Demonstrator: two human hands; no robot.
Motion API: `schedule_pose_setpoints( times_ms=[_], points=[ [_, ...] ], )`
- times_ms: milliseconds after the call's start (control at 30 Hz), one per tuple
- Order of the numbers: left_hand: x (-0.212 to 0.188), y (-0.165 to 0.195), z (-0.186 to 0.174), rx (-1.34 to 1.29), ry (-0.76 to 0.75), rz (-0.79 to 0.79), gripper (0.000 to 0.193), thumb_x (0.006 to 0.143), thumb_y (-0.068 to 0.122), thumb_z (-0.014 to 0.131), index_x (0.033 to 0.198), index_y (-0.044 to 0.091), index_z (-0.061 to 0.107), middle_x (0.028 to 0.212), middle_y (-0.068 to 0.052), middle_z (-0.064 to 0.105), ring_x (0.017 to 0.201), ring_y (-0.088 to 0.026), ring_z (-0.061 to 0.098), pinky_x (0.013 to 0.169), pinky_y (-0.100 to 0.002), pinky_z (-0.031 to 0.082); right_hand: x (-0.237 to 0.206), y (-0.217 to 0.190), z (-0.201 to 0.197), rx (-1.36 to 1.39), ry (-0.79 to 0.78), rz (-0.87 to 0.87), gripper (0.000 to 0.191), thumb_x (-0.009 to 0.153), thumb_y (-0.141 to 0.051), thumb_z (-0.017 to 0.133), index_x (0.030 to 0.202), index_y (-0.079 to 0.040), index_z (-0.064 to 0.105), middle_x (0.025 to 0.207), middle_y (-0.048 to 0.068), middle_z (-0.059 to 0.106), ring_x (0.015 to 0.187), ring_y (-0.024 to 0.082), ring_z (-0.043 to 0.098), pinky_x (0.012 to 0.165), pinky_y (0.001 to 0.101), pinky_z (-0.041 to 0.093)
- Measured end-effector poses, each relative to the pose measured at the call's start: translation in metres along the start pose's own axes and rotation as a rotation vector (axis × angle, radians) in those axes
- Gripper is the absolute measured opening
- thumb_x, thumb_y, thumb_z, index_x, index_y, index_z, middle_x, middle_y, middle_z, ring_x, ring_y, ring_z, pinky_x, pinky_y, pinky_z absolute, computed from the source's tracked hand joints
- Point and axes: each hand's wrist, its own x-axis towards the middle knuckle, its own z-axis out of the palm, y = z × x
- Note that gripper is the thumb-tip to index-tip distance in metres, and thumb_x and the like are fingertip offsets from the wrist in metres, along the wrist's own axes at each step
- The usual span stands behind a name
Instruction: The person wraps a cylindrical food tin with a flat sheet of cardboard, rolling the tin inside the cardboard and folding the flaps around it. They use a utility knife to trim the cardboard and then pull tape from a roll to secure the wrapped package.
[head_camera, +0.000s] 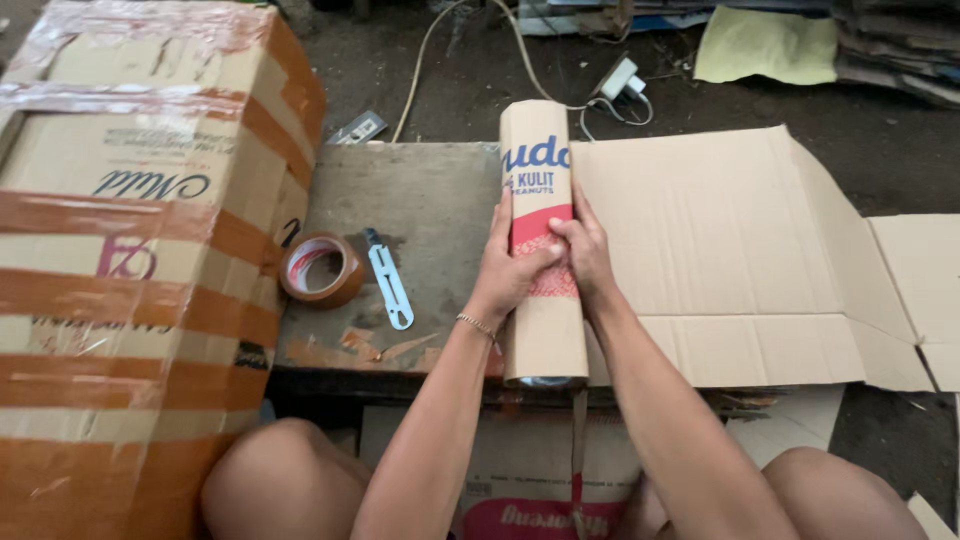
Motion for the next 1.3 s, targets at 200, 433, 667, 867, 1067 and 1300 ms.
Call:
schedule_pose_setpoints(
  times_ms=[200, 433, 667, 867, 1067, 1300],
  points=[
    [0.010, -0.025, -0.008, 0.095, -0.026, 0.086, 0.109, 0.074, 0.015, 0.083, 0.162, -0.004, 0.021, 0.144, -0.016, 0.045, 0.135, -0.029, 0.050, 0.114, -0.037, 0.044, 0.008, -0.036, 0.021, -0.491, 0.123, 0.047, 0.058, 0.084, -0.005, 0.057, 0.141, -0.001, 0.046, 0.137, 0.016, 0.058, 0.116, 0.026, 0.059, 0.091, 0.0390, 0.051],
    [0.019, -0.043, 0.002, 0.037, 0.044, -0.010, 0.118, 0.063, 0.015, 0.084, 0.163, 0.001, 0.022, 0.146, -0.023, 0.043, 0.135, -0.035, 0.049, 0.115, -0.039, 0.043, 0.008, 0.017, 0.164, -1.412, -0.340, -0.018, 0.025, 0.084, -0.023, 0.066, 0.097, -0.004, 0.074, 0.102, 0.024, 0.072, 0.096, 0.040, 0.070, 0.084, 0.0485, 0.056],
    [0.012, -0.014, -0.005, 0.123, -0.034, -0.067, 0.121, 0.064, 0.016, 0.087, 0.162, -0.001, 0.019, 0.167, -0.027, 0.023, 0.156, -0.033, 0.023, 0.126, -0.036, 0.018, 0.025, 0.090, 0.201, -1.587, -0.457, 0.508, 0.032, 0.073, -0.009, 0.081, 0.105, -0.005, 0.078, 0.115, 0.019, 0.073, 0.104, 0.035, 0.073, 0.087, 0.0470, 0.060],
    [0.011, -0.011, -0.003, 0.123, -0.019, -0.051, 0.121, 0.065, 0.012, 0.089, 0.161, -0.003, 0.017, 0.166, -0.027, 0.020, 0.155, -0.033, 0.024, 0.125, -0.036, 0.021, 0.034, 0.105, 0.197, -1.562, -0.421, 0.506, 0.033, 0.077, -0.012, 0.080, 0.109, -0.006, 0.076, 0.117, 0.020, 0.070, 0.108, 0.037, 0.069, 0.089, 0.0476, 0.058],
    [0.013, -0.006, -0.003, 0.080, -0.061, 0.011, 0.119, 0.068, 0.004, 0.086, 0.163, -0.003, 0.014, 0.162, -0.022, 0.028, 0.146, -0.030, 0.037, 0.120, -0.035, 0.033, 0.021, 0.046, 0.210, -1.010, -0.366, 0.225, 0.024, 0.089, -0.018, 0.063, 0.106, -0.001, 0.064, 0.080, 0.023, 0.074, 0.076, 0.035, 0.075, 0.068, 0.0444, 0.061],
    [0.006, 0.020, -0.003, -0.137, -0.092, -0.189, 0.118, 0.069, 0.001, 0.079, 0.164, 0.006, 0.009, 0.143, -0.019, 0.051, 0.120, -0.026, 0.057, 0.102, -0.038, 0.051, 0.031, -0.093, 0.124, -0.691, 0.143, -0.346, 0.034, 0.107, -0.011, 0.050, 0.140, -0.006, 0.043, 0.077, 0.019, 0.070, 0.067, 0.030, 0.075, 0.060, 0.0430, 0.058]
  ],
)
